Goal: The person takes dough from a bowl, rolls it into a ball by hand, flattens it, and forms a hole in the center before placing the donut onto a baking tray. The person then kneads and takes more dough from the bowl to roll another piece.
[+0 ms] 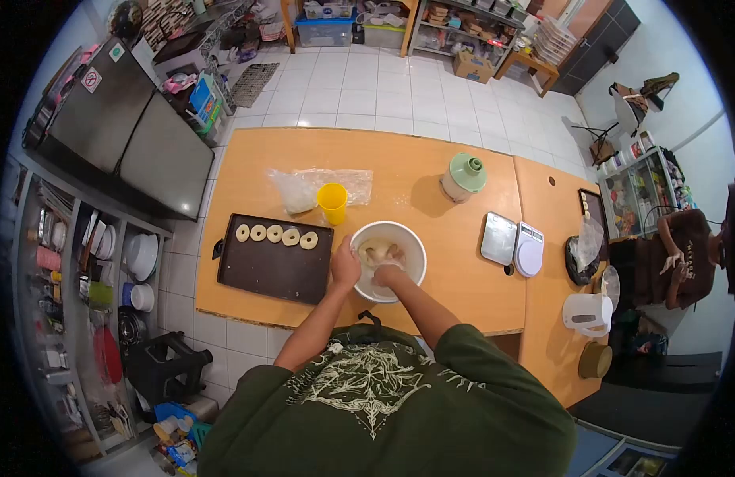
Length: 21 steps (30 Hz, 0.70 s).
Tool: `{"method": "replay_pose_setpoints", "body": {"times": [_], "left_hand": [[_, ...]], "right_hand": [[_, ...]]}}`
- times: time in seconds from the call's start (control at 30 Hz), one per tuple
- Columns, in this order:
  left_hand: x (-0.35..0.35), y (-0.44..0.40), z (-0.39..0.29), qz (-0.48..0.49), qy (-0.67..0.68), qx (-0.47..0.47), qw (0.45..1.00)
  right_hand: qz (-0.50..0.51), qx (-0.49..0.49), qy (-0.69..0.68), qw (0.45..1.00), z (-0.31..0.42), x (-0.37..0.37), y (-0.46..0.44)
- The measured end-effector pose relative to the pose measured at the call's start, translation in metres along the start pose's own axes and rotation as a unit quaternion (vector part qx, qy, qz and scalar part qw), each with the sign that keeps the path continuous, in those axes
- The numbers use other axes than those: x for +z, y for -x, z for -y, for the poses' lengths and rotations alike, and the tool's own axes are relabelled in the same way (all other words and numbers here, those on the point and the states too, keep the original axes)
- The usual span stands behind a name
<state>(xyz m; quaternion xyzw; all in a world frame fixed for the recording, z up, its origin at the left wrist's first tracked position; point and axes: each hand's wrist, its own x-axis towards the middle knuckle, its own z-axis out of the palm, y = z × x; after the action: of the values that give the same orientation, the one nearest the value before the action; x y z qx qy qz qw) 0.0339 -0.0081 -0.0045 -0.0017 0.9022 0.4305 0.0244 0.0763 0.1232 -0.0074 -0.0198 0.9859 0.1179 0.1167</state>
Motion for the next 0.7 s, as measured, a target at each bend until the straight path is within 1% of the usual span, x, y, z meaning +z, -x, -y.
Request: {"method": "replay_pose_setpoints", "body": {"times": [0.03, 0.07, 0.1, 0.13, 0.17, 0.23, 0.27, 0.33, 0.37, 0.43, 0.47, 0.53, 0.57, 0.63, 0.67, 0.7], "left_hand": [[-0.002, -0.001, -0.001, -0.003, 0.002, 0.0, 1.0], [-0.002, 0.0, 0.0, -0.003, -0.004, -0.002, 1.0], [-0.002, 0.002, 0.001, 0.0, -0.011, -0.002, 1.0], [-0.004, 0.003, 0.0, 0.001, -0.011, -0.002, 1.0], [-0.005, 0.003, -0.001, 0.006, -0.01, -0.004, 1.0], [-0.004, 0.001, 0.0, 0.009, -0.009, -0.003, 1.0], [-0.002, 0.001, 0.002, 0.003, -0.011, 0.0, 1.0], [-0.002, 0.003, 0.0, -0.003, -0.013, 0.003, 1.0], [-0.004, 0.004, -0.003, -0.003, -0.016, -0.002, 1.0], [-0.003, 0.004, -0.002, -0.003, -0.019, -0.008, 1.0], [-0.002, 0.003, 0.0, -0.008, -0.019, -0.005, 1.0], [-0.002, 0.004, -0.002, -0.01, -0.018, -0.002, 1.0], [-0.005, 0.004, -0.005, 0.001, -0.012, -0.006, 1.0], [-0.006, 0.003, -0.004, 0.012, -0.008, -0.012, 1.0], [-0.007, 0.003, -0.004, 0.003, -0.004, -0.006, 1.0], [-0.005, 0.003, -0.003, -0.005, 0.001, 0.002, 1.0]], "right_hand": [[-0.048, -0.005, -0.019, 0.999, -0.001, -0.001, 0.002], [-0.047, -0.007, -0.017, 0.999, -0.01, 0.007, -0.011], [0.086, -0.062, -0.202, 0.974, -0.025, 0.027, -0.038], [0.213, -0.112, -0.377, 0.894, -0.037, 0.041, -0.053], [0.214, -0.11, -0.378, 0.894, -0.044, 0.05, -0.047], [0.051, -0.095, -0.484, 0.868, -0.053, 0.052, -0.035], [0.051, -0.094, -0.484, 0.869, -0.053, 0.053, -0.033], [-0.02, 0.107, -0.499, 0.86, -0.05, 0.035, -0.023], [-0.019, 0.107, -0.499, 0.86, -0.048, 0.03, -0.02], [0.011, 0.047, -0.407, 0.912, -0.044, 0.029, -0.015], [0.011, 0.046, -0.407, 0.912, -0.038, 0.028, -0.013], [0.082, 0.014, -0.324, 0.942, -0.021, 0.018, -0.001], [0.084, 0.015, -0.324, 0.942, -0.02, 0.012, -0.001], [0.11, -0.129, -0.199, 0.965, -0.02, 0.001, -0.009], [0.112, -0.129, -0.2, 0.965, -0.02, -0.002, -0.016], [0.174, -0.129, -0.218, 0.952, -0.023, -0.001, -0.025]]}}
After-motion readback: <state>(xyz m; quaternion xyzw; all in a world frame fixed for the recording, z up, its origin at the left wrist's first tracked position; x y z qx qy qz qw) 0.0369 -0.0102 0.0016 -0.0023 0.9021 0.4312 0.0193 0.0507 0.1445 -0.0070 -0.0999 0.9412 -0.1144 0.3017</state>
